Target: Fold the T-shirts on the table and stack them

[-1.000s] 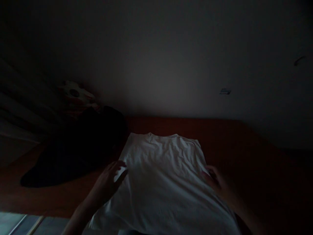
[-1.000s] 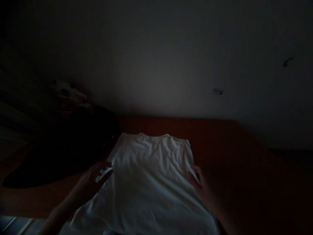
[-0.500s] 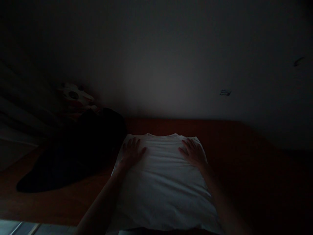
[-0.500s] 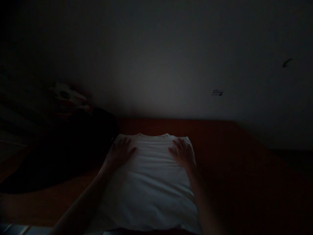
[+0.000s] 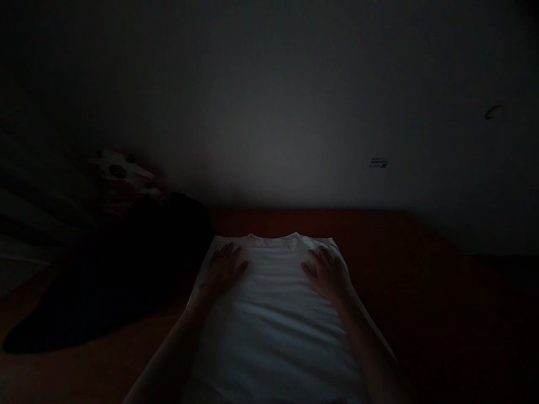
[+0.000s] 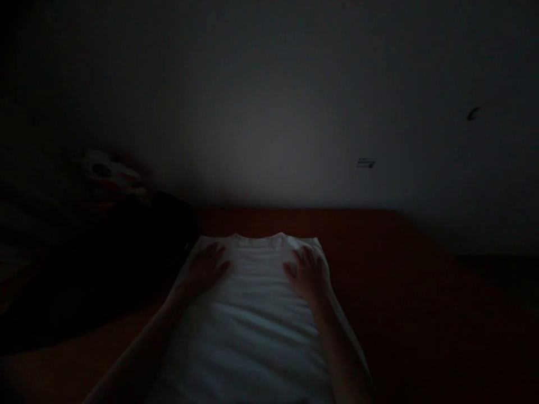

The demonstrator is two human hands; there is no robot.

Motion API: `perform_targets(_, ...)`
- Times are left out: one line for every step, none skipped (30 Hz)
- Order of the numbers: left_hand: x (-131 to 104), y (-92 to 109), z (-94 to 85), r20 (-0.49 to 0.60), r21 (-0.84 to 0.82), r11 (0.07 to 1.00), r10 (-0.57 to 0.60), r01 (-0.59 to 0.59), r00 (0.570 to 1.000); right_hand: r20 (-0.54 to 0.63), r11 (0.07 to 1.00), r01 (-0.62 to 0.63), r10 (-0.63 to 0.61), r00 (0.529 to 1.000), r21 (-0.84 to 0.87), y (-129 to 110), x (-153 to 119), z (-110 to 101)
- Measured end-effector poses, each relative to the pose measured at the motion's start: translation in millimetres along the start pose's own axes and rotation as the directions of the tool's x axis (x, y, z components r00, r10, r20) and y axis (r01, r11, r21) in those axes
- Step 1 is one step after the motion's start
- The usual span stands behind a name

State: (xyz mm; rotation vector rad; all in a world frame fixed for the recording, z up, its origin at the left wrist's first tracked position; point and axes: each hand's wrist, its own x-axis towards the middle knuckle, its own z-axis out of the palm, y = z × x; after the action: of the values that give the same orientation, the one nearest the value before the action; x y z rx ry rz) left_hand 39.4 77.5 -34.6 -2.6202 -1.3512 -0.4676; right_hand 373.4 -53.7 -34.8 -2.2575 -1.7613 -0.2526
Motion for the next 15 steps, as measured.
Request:
perform_targets(1, -1, -0.1, 0.007, 0.005, 1.000, 0.002, -0.002, 1.000, -0.004, 1.000, 0.029, -0.029, 1.000, 0.000, 5, 0, 0)
perform_targets(2, -1, -0.3, 0.014, 0.009, 1.000, 0.002, -0.002, 1.000, -0.007, 0.998, 0.058, -0.058, 0.998, 0.001, 10, 1, 0)
perform_targets(4, -1, -0.6, 0.020, 0.010, 1.000, -0.002, 0.001, 1.000, -0.010, 0.997, 0.081, -0.081, 0.997, 0.000, 14, 3, 0)
perform_targets(5, -1, -1.1, 0.025, 0.008, 1.000, -0.010, 0.010, 1.000, -0.011, 0.995, 0.097, -0.097, 0.995, -0.004, 18, 5, -1)
perform_targets(7, -1, -1.7, 0.031, 0.003, 1.000, -0.019, 0.019, 0.999, -0.007, 0.995, 0.104, -0.104, 0.995, -0.009, 21, 7, -1)
perform_targets(9, 0, -2.3, 0.036, -0.004, 1.000, -0.026, 0.026, 0.999, 0.002, 0.994, 0.107, -0.107, 0.994, -0.016, 23, 10, -2)
perform_targets(11, 1, -3.0, 0.040, -0.011, 1.000, -0.028, 0.029, 0.999, 0.016, 0.994, 0.107, -0.107, 0.994, -0.023, 24, 12, -3)
perform_targets(13, 3, -3.6, 0.042, -0.015, 0.999, -0.029, 0.029, 0.999, 0.033, 0.994, 0.106, -0.105, 0.994, -0.029, 24, 14, -4)
perform_targets(14, 4, -4.1, 0.045, -0.015, 0.999, -0.028, 0.029, 0.999, 0.049, 0.994, 0.103, -0.101, 0.994, -0.037, 24, 16, -4)
perform_targets(16, 5, -4.4, 0.049, -0.010, 0.999, -0.030, 0.030, 0.998, 0.064, 0.994, 0.099, -0.096, 0.993, -0.044, 24, 18, -5)
perform_targets(18, 6, -4.4, 0.056, -0.003, 0.999, -0.036, 0.036, 0.998, 0.074, 0.994, 0.092, -0.088, 0.993, -0.052, 24, 20, -5)
perform_targets(20, 6, -4.1, 0.064, 0.004, 0.999, -0.041, 0.041, 0.997, 0.080, 0.995, 0.085, -0.080, 0.994, -0.057, 24, 22, -5)
perform_targets(21, 7, -3.7, 0.069, 0.004, 0.999, -0.044, 0.044, 0.997, 0.083, 0.995, 0.077, -0.072, 0.994, -0.060, 25, 24, -5)
perform_targets(23, 7, -2.9, 0.067, -0.003, 0.999, -0.043, 0.043, 0.997, 0.082, 0.996, 0.074, -0.069, 0.994, -0.059, 26, 25, -4)
perform_targets(25, 7, -2.0, 0.060, -0.016, 0.999, -0.039, 0.040, 0.997, 0.081, 0.996, 0.073, -0.069, 0.994, -0.055, 26, 27, -3)
